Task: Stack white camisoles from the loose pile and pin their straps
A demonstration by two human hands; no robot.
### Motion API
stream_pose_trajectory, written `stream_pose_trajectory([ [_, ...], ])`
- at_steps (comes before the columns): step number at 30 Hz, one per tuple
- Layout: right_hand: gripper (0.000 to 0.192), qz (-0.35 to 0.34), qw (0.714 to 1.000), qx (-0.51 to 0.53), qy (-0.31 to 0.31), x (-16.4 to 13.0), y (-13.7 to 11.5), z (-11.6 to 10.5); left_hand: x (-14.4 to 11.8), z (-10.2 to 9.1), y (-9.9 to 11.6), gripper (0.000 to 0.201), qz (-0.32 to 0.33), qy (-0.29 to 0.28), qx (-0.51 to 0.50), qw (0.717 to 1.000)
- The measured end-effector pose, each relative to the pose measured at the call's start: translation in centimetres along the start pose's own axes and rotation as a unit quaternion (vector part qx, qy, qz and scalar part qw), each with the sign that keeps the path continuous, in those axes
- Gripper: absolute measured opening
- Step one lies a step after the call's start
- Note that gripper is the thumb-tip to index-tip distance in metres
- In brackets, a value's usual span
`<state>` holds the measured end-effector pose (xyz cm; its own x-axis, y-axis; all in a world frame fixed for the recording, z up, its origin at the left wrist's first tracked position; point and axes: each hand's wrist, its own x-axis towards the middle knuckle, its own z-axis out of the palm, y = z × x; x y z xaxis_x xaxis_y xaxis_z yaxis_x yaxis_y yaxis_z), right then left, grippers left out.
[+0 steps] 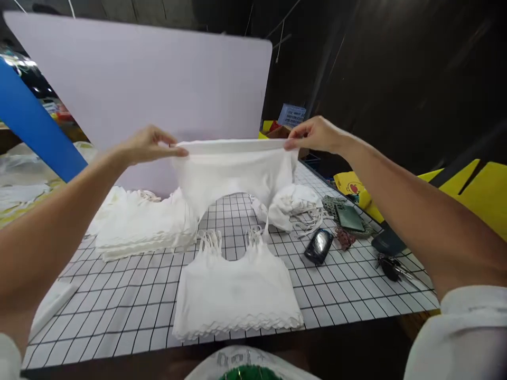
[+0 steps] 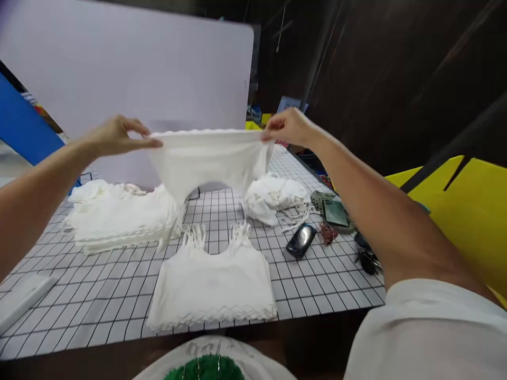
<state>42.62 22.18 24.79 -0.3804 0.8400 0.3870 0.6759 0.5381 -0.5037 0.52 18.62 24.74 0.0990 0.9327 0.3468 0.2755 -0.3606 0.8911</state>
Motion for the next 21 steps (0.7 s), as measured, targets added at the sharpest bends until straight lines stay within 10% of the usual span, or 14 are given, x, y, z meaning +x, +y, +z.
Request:
stream_pose_trajectory([
  [3, 0.032, -0.032, 0.987, -0.122, 0.095, 0.1, 0.0, 1.1, 0.2, 1.4, 0.2, 0.025, 0.150, 0.041, 0.349, 0.924],
  [7, 0.036, -0.051, 0.959, -0.226, 0.161, -3.2, -0.5, 3.8, -2.5, 2.8, -0.3, 0.052, 0.269, 0.055, 0.500, 0.822],
  [13, 0.018, -0.035, 0.986, -0.129, 0.101, -14.9, 1.8, 13.4, -13.3, 5.4, -10.2, 0.023, 0.159, 0.079, 0.435, 0.883],
  [16, 0.013, -0.032, 0.998, -0.053, 0.031, -19.5, 3.1, 18.0, -18.3, 6.7, -15.4, 0.008, 0.120, -0.009, 0.336, 0.934],
  [21, 0.017, -0.027, 0.999, -0.005, 0.030, -22.3, 2.4, 19.6, -22.1, 6.8, -16.6, 0.015, 0.121, -0.037, 0.291, 0.948],
])
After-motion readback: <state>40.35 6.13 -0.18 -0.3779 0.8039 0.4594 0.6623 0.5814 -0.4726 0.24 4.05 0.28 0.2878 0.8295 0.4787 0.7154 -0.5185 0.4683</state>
